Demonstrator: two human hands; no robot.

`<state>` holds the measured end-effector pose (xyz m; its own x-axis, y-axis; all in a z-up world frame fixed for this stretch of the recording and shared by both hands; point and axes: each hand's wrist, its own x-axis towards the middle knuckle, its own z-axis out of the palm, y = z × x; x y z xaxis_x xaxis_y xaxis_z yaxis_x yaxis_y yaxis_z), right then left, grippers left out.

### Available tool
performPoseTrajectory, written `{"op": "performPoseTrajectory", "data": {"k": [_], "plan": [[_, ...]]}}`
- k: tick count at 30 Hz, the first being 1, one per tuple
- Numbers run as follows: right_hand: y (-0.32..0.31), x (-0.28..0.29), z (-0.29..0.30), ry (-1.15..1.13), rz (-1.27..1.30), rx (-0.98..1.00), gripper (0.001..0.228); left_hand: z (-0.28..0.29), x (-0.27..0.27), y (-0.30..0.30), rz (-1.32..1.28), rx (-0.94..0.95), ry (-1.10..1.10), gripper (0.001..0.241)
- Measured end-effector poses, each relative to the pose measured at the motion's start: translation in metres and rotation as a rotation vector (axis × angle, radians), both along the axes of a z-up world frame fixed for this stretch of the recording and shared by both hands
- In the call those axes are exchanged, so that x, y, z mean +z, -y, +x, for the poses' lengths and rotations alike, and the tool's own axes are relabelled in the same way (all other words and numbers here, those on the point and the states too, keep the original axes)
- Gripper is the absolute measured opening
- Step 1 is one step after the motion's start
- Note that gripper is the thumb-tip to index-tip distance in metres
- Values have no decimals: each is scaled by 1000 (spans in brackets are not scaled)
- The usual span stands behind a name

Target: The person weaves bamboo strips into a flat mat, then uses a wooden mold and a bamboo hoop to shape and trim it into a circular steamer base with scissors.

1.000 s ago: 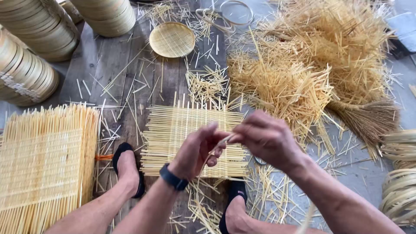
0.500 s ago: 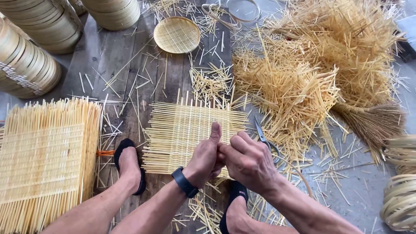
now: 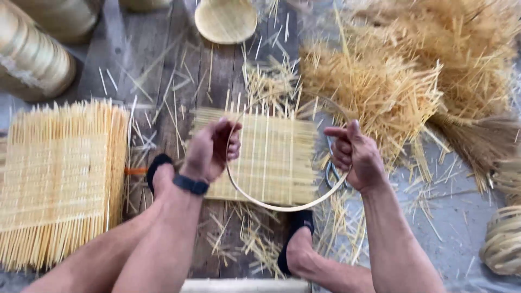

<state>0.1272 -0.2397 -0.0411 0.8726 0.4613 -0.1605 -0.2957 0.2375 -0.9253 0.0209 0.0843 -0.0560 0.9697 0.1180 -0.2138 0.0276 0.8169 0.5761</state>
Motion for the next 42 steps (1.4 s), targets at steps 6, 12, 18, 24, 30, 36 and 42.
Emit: {"op": "performPoseTrajectory", "data": {"k": [6,12,18,24,30,36,42], "plan": [[-24,5,-16,9,9,-69,48,8,-20,1,150,-103,-145,34],[-18,-28,-10,35,18,-44,37,7,-45,7,-83,85,-123,38],[-38,-24,-18,-25,-52,-236,40,5,-73,9,-221,142,-108,32],[-38,-97,4,-3,-270,-181,53,-1,-115,6,-66,345,-294,34],[-42,-177,41,323,-832,-29,67,18,-205,-22,839,387,-480,17],[-51,-202,37,588,-1198,-28,65,29,-222,-29,1496,204,-667,10],[-54,-194,29,243,-974,-220,43,33,-209,-35,1410,178,-718,23]]}}
